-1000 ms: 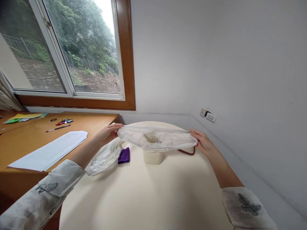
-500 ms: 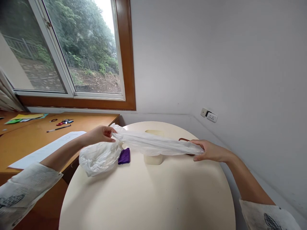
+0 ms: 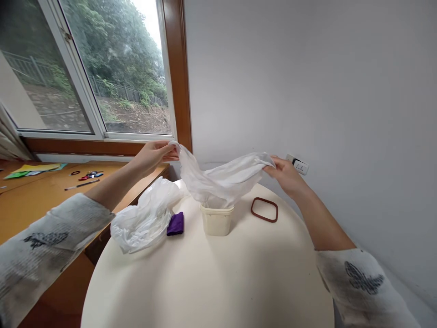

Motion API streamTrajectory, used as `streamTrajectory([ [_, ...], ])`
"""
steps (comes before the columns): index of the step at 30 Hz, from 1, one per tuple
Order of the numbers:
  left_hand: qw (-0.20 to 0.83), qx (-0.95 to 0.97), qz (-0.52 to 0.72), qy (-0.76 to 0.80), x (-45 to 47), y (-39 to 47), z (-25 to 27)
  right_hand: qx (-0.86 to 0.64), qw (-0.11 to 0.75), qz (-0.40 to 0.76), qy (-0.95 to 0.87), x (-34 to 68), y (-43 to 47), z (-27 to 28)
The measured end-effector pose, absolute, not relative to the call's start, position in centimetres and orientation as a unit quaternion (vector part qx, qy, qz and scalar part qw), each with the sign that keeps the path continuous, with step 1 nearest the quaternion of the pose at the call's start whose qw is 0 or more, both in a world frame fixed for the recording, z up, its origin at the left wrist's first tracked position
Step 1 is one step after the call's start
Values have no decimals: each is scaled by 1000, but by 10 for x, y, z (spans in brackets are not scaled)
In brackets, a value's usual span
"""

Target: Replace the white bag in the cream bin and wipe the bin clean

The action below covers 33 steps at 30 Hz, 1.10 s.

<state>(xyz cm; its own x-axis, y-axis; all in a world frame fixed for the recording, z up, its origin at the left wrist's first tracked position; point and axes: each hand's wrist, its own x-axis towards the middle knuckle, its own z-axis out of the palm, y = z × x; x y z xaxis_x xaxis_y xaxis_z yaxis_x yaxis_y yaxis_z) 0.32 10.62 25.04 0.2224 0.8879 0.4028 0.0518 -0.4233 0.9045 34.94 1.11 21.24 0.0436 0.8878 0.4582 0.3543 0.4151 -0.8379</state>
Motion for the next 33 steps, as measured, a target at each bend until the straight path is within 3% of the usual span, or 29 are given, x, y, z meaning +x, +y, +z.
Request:
streamTrajectory([
  [12, 293, 810, 445, 246, 76, 76, 278, -373, 417, 315, -767, 248, 58, 249],
  [18, 168, 821, 484, 253, 66, 66, 278, -439, 508, 269, -691, 246, 84, 247],
  [23, 54, 771, 579, 261, 51, 46, 245, -463, 580, 251, -622, 250, 101, 252],
  [29, 116, 875, 412, 226, 50, 18, 166, -421, 640, 323, -555, 248, 103, 273],
  [33, 60, 936, 307, 164, 55, 15, 118, -374, 684, 317, -541, 248, 108, 290],
])
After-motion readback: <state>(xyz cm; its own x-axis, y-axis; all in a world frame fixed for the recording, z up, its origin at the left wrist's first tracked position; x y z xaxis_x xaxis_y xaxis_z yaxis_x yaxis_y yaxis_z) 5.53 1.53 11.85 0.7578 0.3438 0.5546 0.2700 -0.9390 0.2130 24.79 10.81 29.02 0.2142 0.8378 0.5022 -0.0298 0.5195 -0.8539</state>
